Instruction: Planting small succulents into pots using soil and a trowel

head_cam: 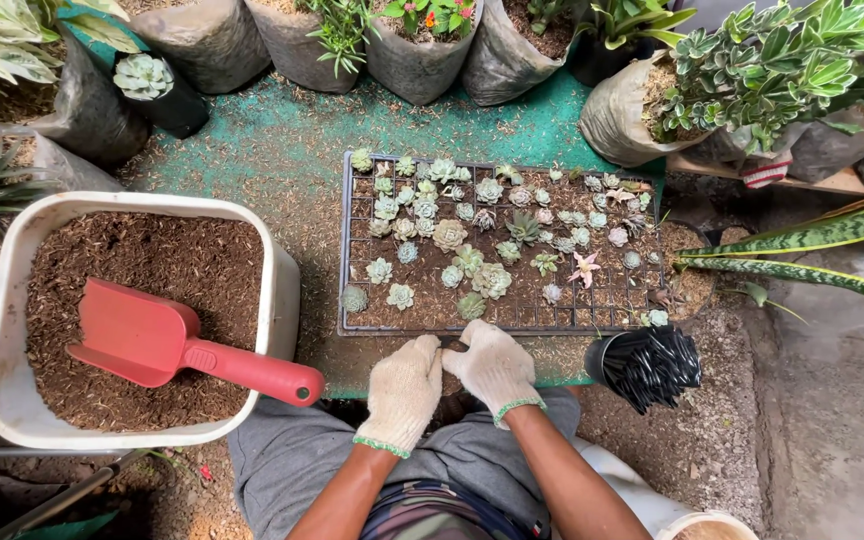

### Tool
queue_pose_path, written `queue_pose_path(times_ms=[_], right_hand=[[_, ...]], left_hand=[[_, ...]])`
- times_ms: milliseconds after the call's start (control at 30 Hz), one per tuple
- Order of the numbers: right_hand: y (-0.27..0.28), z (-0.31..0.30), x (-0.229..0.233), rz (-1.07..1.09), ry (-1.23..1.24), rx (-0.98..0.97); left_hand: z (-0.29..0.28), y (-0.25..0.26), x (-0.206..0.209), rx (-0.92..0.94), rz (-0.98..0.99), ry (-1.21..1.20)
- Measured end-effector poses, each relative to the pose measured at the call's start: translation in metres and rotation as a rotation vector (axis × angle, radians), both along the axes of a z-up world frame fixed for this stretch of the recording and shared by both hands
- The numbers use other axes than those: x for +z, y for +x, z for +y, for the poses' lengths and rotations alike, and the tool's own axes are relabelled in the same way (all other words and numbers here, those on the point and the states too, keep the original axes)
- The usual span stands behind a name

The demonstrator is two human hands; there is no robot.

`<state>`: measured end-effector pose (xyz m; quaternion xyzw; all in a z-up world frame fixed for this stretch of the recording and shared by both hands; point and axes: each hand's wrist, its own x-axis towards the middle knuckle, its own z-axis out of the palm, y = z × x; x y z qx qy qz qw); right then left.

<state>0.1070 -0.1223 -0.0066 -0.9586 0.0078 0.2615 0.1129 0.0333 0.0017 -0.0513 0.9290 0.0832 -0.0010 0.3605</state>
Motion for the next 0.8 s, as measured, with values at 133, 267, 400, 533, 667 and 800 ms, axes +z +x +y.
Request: queue_pose_path(times_ms=[133, 267, 400, 533, 667, 800], right_hand=[[0.003, 0.001, -0.001, 0.067, -0.011, -0.050], [0.003, -0.010, 0.011, -0.021, 0.026, 0.149], [-0.010, -0.023, 0.015, -0.390, 0.184, 0.335], [-0.014, -0.020, 0.015, -0.680, 0.144, 0.458], [-0.018, -0.032, 0.002, -0.620, 0.097, 0.392], [-0.034, -0.038, 0.015, -0.400, 0.128, 0.173]], left_hand=[[0.001, -0.001, 0.003, 0.007, -0.033, 0.009], [0.005, 0.001, 0.049, 0.085, 0.184, -0.059], [0.003, -0.013, 0.072, 0.106, 0.423, -0.087], [0.000, -0.016, 0.055, 0.121, 0.315, -0.086], [0.005, -0.008, 0.057, 0.055, 0.245, -0.046], [0.012, 0.008, 0.058, -0.138, 0.069, 0.150]])
